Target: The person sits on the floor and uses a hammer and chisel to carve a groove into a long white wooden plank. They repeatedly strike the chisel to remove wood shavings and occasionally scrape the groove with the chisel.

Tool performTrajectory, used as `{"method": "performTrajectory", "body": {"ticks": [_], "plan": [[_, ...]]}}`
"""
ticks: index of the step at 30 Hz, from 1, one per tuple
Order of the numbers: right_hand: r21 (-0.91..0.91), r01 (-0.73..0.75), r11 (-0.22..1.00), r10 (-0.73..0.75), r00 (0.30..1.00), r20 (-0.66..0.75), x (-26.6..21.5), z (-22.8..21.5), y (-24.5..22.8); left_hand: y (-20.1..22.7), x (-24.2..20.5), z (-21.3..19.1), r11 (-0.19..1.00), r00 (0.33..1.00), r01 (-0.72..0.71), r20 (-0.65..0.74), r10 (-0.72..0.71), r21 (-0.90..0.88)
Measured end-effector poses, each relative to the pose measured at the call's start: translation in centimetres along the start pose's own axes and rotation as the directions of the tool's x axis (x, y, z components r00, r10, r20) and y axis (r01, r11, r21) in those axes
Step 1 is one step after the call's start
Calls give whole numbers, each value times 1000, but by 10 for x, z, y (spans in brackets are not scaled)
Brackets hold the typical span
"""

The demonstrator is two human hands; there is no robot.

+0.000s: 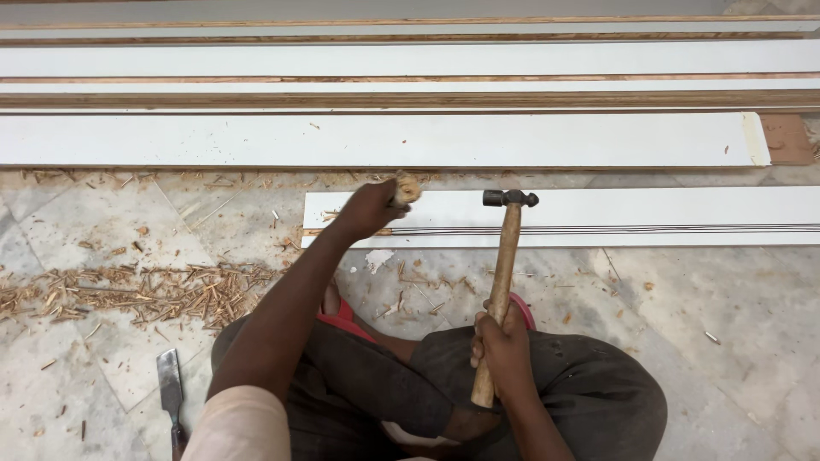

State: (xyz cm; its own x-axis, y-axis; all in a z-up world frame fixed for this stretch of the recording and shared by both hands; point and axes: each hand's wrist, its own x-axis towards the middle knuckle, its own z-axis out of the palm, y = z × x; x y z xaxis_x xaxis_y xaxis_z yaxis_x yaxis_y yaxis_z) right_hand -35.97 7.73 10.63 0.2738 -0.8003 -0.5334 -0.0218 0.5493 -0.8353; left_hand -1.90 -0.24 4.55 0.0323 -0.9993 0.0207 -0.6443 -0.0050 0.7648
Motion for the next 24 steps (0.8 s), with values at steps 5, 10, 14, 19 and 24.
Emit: {"method": "performTrajectory", "body": {"ticks": [5,10,14,19,24], "plan": [[14,5,1000,-5,1000,5,-2,-2,3,27,12,23,992,999,26,26,-30,120],[12,8,1000,-8,1000,-5,-1,-5,9,35,19,29,970,996,58,52,-72,237],[25,24,999,-24,1000,6,-1,-6,11,27,20,31,981,998,36,50,-47,190],[43,26,999,-26,1000,4,-4,-5,4,30,21,32,964,995,53,71,-73,262],[78,302,950,-295,952,-83,-6,-13,-1,27,28,38,968,994,24,94,-49,251]]}}
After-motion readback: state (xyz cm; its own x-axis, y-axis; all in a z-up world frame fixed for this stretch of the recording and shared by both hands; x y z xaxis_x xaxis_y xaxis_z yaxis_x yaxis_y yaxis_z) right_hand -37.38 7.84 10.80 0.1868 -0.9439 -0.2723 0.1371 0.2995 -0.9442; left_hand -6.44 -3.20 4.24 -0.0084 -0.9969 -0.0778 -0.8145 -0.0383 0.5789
